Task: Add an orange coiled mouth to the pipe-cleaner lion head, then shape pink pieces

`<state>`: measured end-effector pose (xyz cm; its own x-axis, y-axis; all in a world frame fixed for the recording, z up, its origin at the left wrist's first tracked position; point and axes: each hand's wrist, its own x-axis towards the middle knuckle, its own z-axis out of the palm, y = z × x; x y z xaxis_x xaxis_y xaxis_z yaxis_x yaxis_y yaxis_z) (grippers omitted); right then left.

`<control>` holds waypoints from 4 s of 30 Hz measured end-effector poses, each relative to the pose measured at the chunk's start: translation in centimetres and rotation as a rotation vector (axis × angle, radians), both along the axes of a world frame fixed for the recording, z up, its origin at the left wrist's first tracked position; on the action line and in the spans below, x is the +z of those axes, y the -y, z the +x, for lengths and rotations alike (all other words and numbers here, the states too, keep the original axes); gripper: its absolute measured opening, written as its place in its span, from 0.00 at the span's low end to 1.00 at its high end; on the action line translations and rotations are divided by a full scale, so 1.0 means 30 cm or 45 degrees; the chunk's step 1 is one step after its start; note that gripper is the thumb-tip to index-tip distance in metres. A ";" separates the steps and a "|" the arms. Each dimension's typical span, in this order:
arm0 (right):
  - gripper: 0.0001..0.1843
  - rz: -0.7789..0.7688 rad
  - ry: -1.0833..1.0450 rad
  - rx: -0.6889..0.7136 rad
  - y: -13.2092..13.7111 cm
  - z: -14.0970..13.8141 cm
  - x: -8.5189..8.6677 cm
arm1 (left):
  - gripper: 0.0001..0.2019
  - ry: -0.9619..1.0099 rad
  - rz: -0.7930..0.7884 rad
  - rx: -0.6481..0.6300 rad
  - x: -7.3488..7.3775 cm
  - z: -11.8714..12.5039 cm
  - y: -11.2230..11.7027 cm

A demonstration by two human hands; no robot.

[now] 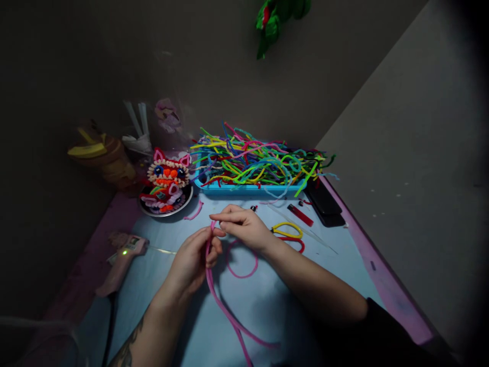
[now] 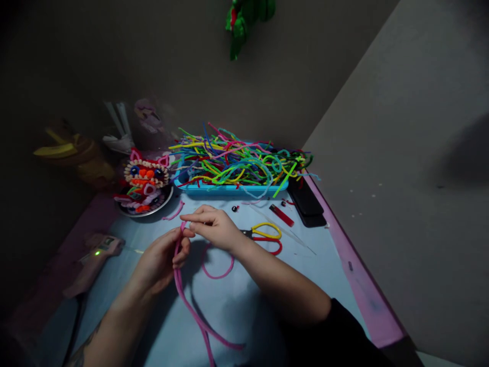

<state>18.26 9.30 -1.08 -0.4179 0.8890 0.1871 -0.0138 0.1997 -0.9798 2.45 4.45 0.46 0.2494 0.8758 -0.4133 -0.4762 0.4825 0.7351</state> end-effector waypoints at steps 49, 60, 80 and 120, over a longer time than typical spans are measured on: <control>0.04 -0.017 0.123 -0.121 0.003 -0.019 0.007 | 0.16 -0.227 0.121 0.099 -0.002 0.016 0.005; 0.07 -0.051 -0.029 -0.233 -0.030 0.014 0.015 | 0.19 -0.219 0.070 -0.026 -0.001 0.012 0.005; 0.11 -0.279 -0.838 -0.750 -0.099 0.439 0.299 | 0.11 -0.581 0.366 0.001 -0.001 -0.024 -0.014; 0.14 -0.473 -1.051 -0.693 -0.157 0.382 0.196 | 0.15 0.582 0.464 0.733 0.262 -0.020 -0.361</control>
<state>29.71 14.01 4.80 0.1874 0.9780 -0.0911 -0.7025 0.0687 -0.7084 1.84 15.28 8.33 -0.2053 0.9777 -0.0449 -0.8672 -0.1605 0.4715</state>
